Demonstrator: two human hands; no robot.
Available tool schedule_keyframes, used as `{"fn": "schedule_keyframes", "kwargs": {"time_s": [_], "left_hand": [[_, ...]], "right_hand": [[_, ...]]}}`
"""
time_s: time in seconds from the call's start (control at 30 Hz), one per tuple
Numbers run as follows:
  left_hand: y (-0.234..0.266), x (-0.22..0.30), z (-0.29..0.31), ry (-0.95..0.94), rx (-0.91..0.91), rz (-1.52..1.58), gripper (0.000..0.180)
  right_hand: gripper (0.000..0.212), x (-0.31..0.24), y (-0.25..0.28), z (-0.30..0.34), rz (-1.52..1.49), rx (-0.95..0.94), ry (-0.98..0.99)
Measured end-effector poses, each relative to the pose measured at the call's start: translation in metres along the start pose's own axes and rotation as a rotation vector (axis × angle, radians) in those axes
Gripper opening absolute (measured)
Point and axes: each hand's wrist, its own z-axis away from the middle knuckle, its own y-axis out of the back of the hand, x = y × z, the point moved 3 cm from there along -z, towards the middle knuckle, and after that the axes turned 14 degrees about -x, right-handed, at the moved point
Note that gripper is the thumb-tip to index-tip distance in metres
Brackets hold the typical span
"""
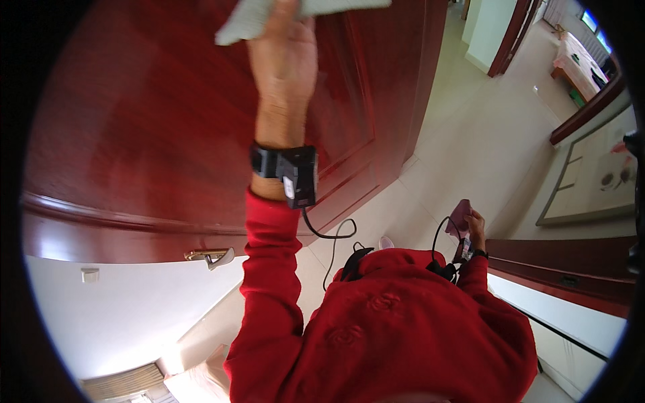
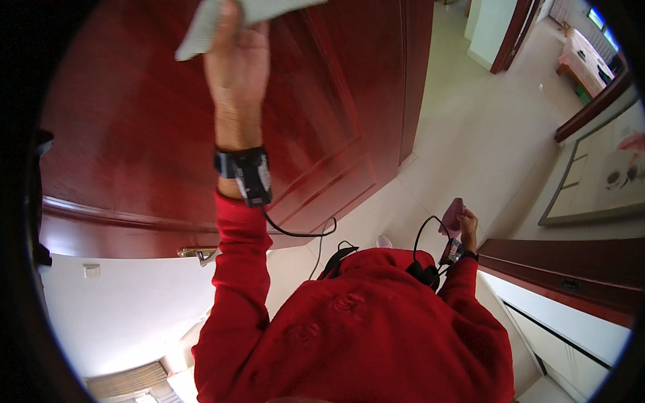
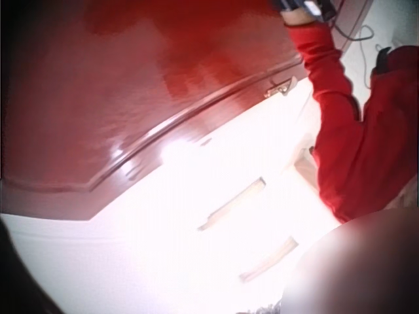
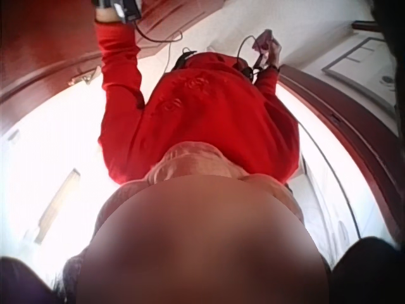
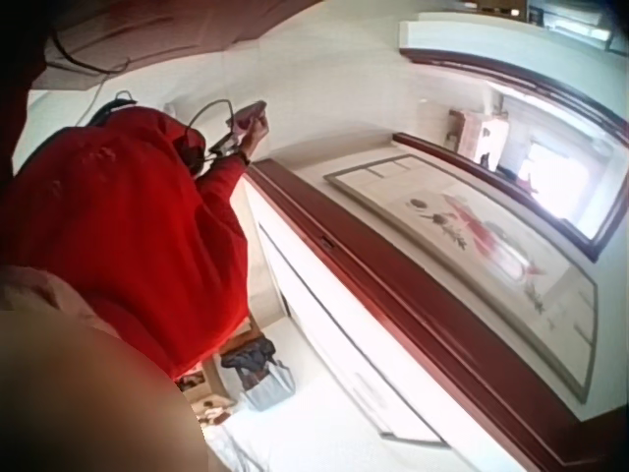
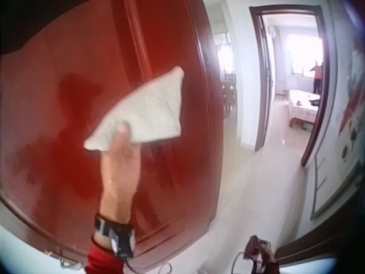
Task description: The person wipes a reddish-brown wooden door using a purple cloth and then a white cloth. They alternate between the two cloths while cleaning different sections of the door surface.
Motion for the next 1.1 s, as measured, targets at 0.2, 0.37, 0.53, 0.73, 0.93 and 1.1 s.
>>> {"fn": "schedule_keyframes", "kwargs": {"time_s": [0.2, 0.37, 0.53, 0.73, 0.93, 1.1], "left_hand": [[-0.002, 0.101, 0.020, -0.320, 0.178, -0.492, 0.023], [-0.019, 0.185, 0.057, -0.574, 0.319, -1.054, 0.040], [-0.063, 0.256, 0.093, -0.925, 0.604, -1.467, 0.056], [-0.051, 0.303, 0.102, -0.953, 0.998, -1.826, 0.042], [0.019, 0.316, 0.066, -0.696, 0.813, -2.058, 0.046], [0.046, 0.339, 0.021, -0.622, 0.640, -2.049, 0.038]], "right_hand": [[0.026, 0.012, 0.009, -0.012, -0.020, 0.006, -0.064], [0.023, -0.006, -0.002, -0.037, 0.046, -0.074, -0.065], [0.022, -0.028, -0.032, -0.050, 0.085, -0.180, -0.012], [0.026, -0.030, -0.056, -0.054, 0.116, -0.242, 0.046], [0.022, -0.009, -0.049, -0.067, 0.052, -0.242, -0.044], [0.016, 0.006, -0.036, -0.073, 0.067, -0.061, -0.030]]}}
